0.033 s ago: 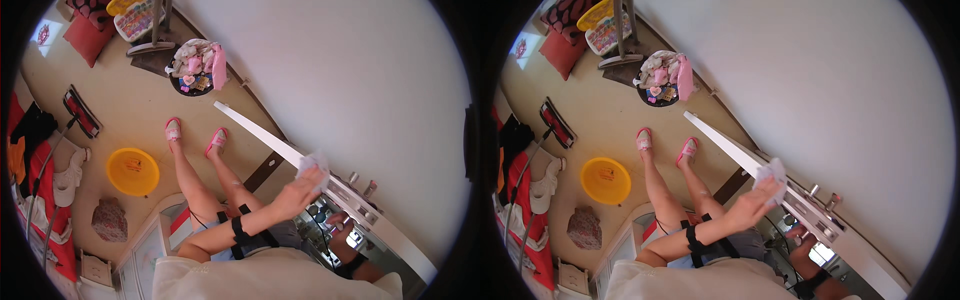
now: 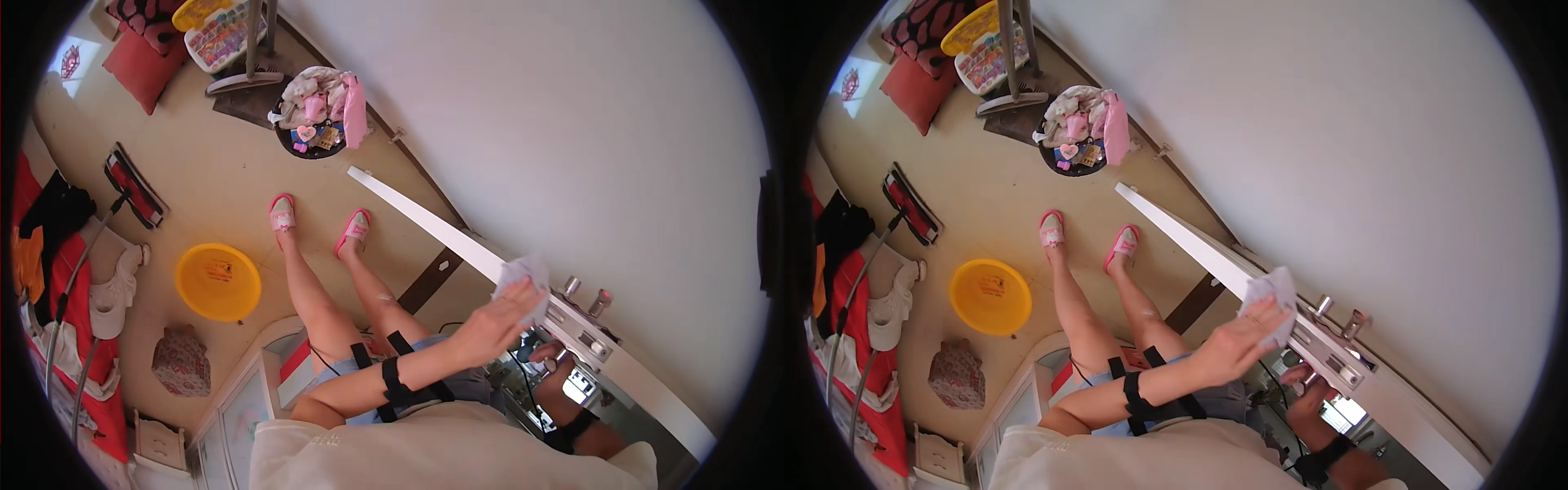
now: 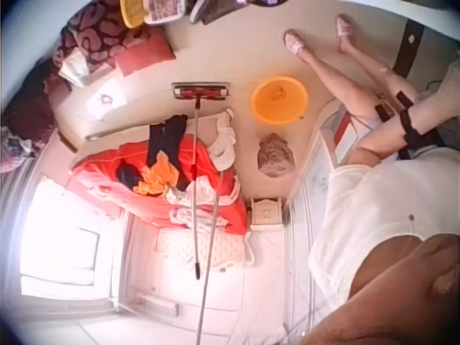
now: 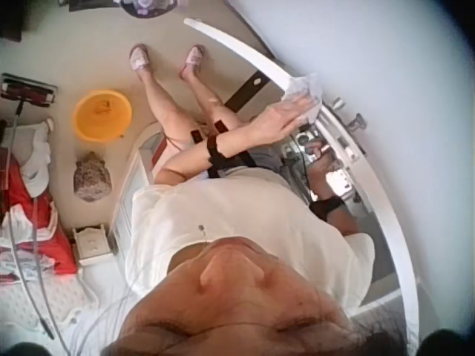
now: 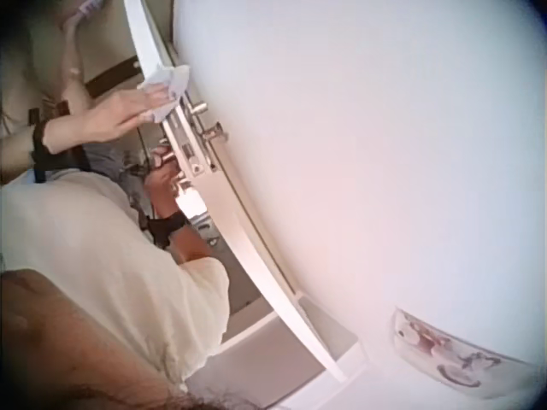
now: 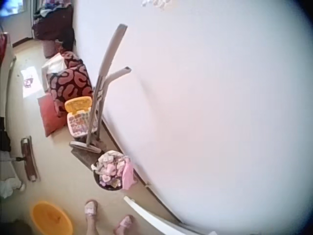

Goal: The recorder is cleaning a white door and its handle with a cloth.

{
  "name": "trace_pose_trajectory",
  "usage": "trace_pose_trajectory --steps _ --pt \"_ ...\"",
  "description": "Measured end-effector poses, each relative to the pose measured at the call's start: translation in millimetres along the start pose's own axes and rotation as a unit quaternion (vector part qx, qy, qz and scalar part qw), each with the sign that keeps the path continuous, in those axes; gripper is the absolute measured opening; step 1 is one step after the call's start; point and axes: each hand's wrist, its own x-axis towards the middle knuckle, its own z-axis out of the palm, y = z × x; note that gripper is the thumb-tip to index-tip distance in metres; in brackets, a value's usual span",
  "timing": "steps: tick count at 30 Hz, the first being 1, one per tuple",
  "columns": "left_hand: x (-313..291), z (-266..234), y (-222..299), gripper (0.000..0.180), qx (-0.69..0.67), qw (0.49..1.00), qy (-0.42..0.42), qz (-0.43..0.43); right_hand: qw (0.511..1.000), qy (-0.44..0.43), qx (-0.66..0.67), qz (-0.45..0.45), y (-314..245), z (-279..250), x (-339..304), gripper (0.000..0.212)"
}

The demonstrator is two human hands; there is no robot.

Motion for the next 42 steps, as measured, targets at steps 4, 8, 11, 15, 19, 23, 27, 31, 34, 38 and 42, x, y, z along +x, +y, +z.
trace_pose_trajectory --steps 4,8,11,15,19,23,27,31,34,38,42 --pt "6 12 10 0.051 -0.005 1.000 -0.001 0.029 0.999 -0.002 -0.008 -0.050 6 -2 -3 0.062" --pt "-9 -12 -55 0.050 0.090 0.995 0.033 0.019 0.999 0.009 0.010 -0.036 0 3 -5 0.065" --pt "-28 -42 -137 0.047 0.145 0.976 0.113 -0.118 0.998 0.005 0.030 -0.054 0 8 -1 0.068" --pt "-27 -80 -164 0.037 0.170 0.942 0.138 -0.256 0.998 0.003 0.051 -0.048 8 9 -4 0.073" --pt "-52 -108 -147 0.031 0.232 0.901 0.164 -0.327 0.999 0.010 -0.022 -0.022 -4 3 -1 0.059" --pt "-87 -163 -62 0.033 0.186 0.882 0.227 -0.368 0.983 0.022 -0.179 -0.041 11 -3 2 0.037" --pt "-142 -238 30 0.036 0.157 0.874 0.351 -0.296 0.946 0.100 -0.298 -0.079 -15 2 13 0.036" --pt "-155 -277 139 0.036 0.202 0.866 0.404 -0.215 0.931 0.171 -0.310 -0.094 -27 4 28 0.042" --pt "-162 -287 187 0.032 0.243 0.867 0.410 -0.145 0.932 0.201 -0.299 -0.050 -32 7 36 0.046" --pt "-143 -285 218 0.032 0.259 0.878 0.377 -0.142 0.958 0.185 -0.132 -0.175 -51 -2 51 0.033" --pt "-124 -269 229 0.031 0.283 0.892 0.315 -0.160 0.939 0.187 -0.230 -0.176 -47 3 57 0.023"
